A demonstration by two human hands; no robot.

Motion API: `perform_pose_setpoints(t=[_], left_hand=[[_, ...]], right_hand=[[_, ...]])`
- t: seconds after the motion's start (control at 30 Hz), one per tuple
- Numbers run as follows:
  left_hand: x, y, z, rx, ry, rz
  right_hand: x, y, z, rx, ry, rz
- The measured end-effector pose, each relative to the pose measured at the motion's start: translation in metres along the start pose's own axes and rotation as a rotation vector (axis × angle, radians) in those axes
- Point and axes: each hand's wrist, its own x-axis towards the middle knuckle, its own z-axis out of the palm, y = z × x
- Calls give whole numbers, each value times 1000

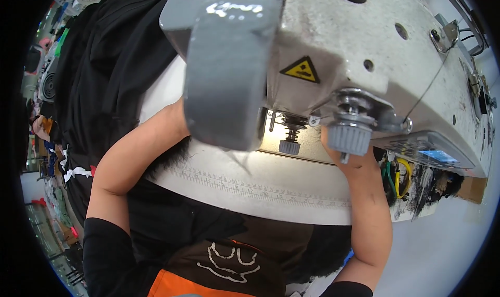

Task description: Sewing a black fabric garment piece using an industrial sewing machine.

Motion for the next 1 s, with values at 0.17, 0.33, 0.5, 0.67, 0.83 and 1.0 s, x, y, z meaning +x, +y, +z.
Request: perform_pose_setpoints(t=[0.17, 0.33, 0.5, 0.67, 0.83, 1.0], left_hand=[[5, 7, -14, -43, 30, -83], [2, 11, -8, -25, 55, -104], [-26, 38, -29, -216, -24, -194], [-44, 61, -43, -178, 94, -227], [-52, 57, -46, -62, 88, -347], [-54, 54, -41, -99, 41, -358]], right_hand=[[2, -8, -8, 139, -16, 90], [13, -19, -8, 127, -263, 217], [25, -51, -37, 330, -228, -78], [13, -74, -57, 255, -193, -17], [-32, -72, -95, 173, 66, 196], [-98, -39, -136, 23, 55, 591]])
